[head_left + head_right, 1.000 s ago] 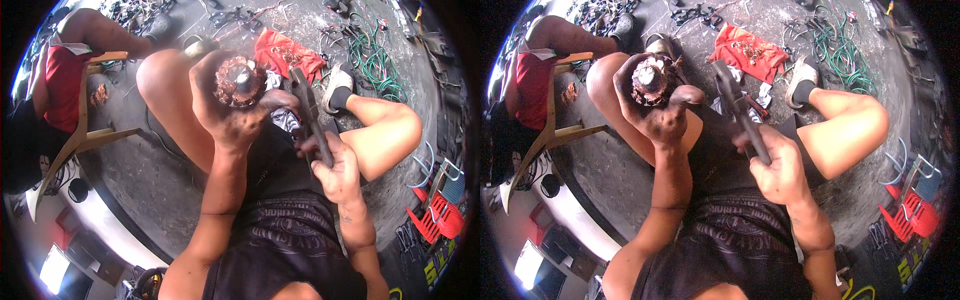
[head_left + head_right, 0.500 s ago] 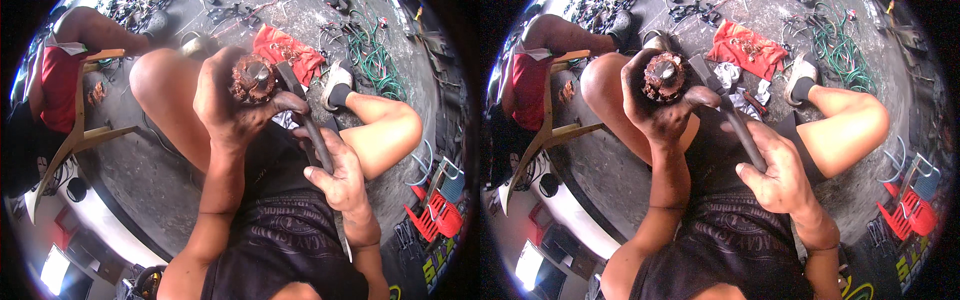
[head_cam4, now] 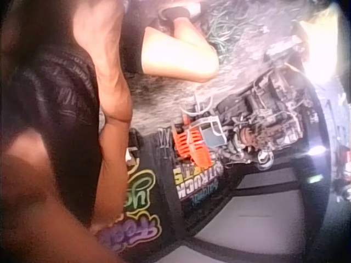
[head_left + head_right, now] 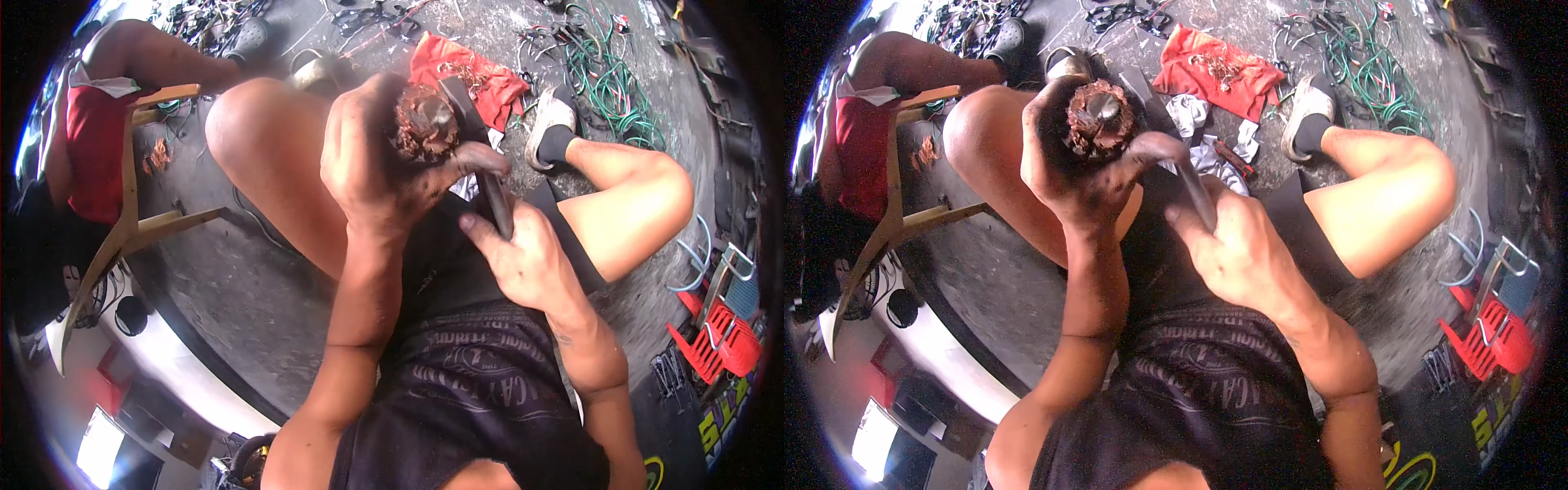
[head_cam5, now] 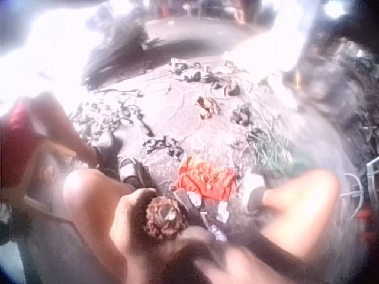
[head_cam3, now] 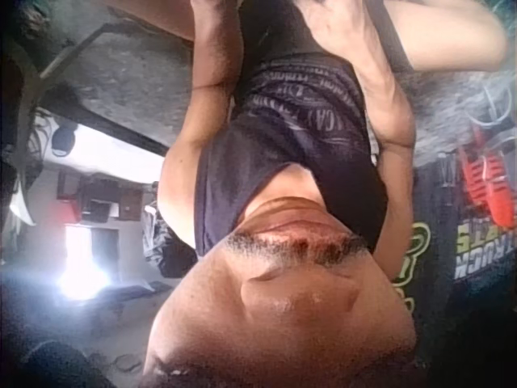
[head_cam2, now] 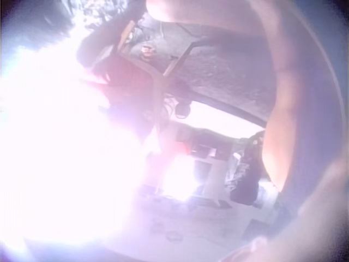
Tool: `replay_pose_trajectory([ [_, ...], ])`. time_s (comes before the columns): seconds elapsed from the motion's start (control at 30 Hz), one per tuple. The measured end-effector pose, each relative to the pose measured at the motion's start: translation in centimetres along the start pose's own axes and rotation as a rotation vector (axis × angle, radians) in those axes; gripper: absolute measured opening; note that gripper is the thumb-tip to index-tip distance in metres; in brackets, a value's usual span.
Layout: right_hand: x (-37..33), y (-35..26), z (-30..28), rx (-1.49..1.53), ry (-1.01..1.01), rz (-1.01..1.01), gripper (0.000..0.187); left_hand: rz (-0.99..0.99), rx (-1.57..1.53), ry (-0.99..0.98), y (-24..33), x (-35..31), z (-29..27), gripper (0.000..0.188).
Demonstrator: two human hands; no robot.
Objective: The person is using pliers to pull apart and disassemble copper wire and metal components from an automotive motor part while sitting on the floor of a garage.
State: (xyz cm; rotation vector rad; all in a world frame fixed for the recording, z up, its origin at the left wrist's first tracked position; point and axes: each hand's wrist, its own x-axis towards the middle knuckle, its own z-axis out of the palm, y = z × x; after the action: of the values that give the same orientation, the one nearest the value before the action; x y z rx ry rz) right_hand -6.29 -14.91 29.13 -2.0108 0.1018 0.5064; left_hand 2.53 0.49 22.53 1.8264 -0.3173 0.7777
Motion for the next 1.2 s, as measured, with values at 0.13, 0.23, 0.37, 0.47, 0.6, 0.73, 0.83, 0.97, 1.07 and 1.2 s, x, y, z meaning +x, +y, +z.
replay_pose_trajectory([
  [0.13, -0.2, 0.3, 1.3, 0.914, -0.303, 0.300, 0.014, -0.304, -0.242, 0.003, 1.7, 0.0, -0.1, 0.090],
  [0.23, -0.8, 0.4, 2.6, 1.400, -0.535, 0.349, 0.016, -0.545, -0.616, 0.164, 2.2, -0.1, 0.4, 0.076],
  [0.37, -1.4, 0.2, 4.0, 1.262, -0.523, 0.353, 0.030, -0.642, -0.654, 0.187, 0.6, -0.4, 0.1, 0.067],
  [0.47, -1.5, 1.7, 2.6, 1.077, -0.344, 0.201, 0.047, -0.619, -0.660, 0.176, -0.7, -0.9, -0.5, 0.073],
  [0.6, -1.9, 2.8, -1.9, 0.412, 0.002, -0.020, 0.059, -0.566, -0.605, 0.164, -0.4, -0.8, -0.6, 0.068],
  [0.73, -2.0, 3.8, -4.1, 0.328, 0.100, 0.002, 0.038, -0.604, -0.658, 0.227, -0.5, -0.8, -1.0, 0.066],
  [0.83, -1.8, 4.4, -3.8, 0.895, -0.094, 0.130, 0.034, -0.599, -0.660, 0.221, -0.3, -0.7, -1.1, 0.065],
  [0.97, -1.6, 4.5, -3.5, 0.969, -0.221, -0.011, 0.064, -0.612, -0.694, 0.130, 1.2, -0.1, -0.8, 0.071],
  [1.07, -1.8, 2.3, -3.2, 0.905, -0.213, -0.023, 0.075, -0.400, -0.481, 0.095, 0.7, -0.3, -0.4, 0.092],
  [1.2, -1.9, 0.1, -4.3, 0.601, -0.258, 0.080, 0.083, -0.310, -0.361, -0.019, 1.2, -0.5, -0.7, 0.095],
])
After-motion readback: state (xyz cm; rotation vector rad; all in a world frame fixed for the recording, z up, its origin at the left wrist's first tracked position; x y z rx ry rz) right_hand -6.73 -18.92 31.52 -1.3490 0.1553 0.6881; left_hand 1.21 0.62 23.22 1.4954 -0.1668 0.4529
